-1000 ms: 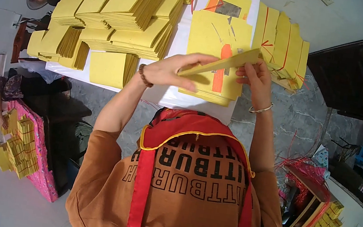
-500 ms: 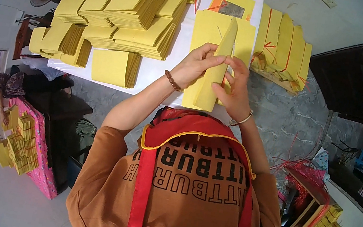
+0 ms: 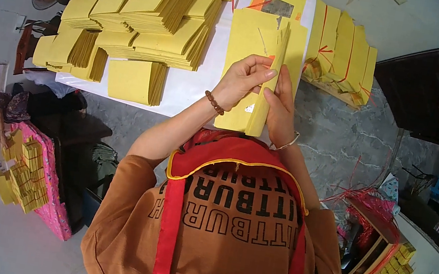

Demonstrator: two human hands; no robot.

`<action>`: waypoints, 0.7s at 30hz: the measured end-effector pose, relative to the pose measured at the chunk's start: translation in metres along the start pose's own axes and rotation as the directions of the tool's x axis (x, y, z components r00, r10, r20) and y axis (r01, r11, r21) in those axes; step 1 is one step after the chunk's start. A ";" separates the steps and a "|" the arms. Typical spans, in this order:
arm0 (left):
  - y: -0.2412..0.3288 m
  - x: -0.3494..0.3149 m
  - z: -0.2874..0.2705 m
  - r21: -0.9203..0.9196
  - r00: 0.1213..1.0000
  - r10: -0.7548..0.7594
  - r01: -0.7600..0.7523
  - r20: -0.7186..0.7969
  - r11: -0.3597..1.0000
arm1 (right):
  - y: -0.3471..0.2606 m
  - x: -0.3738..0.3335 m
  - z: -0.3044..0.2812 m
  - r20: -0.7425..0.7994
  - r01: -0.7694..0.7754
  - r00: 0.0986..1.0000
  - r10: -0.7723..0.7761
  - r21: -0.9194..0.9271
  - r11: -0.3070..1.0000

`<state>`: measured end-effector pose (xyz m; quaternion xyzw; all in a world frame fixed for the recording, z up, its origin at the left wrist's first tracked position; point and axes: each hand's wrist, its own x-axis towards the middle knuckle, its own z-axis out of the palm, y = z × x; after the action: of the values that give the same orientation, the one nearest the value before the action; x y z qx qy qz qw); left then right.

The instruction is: Folding and bundling yellow joss paper.

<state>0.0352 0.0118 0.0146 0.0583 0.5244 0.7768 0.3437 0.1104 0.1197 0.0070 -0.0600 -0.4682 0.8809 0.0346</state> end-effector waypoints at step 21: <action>-0.011 -0.001 0.003 -0.009 0.975 0.224 -0.224 0.000 0.975 | 0.011 -0.003 -0.003 0.006 0.026 1.000 -0.026 0.108 0.994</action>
<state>0.0420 0.0158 0.0070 0.1158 0.5107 0.8130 0.2547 0.1140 0.1158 -0.0036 -0.0487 -0.4206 0.9047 0.0475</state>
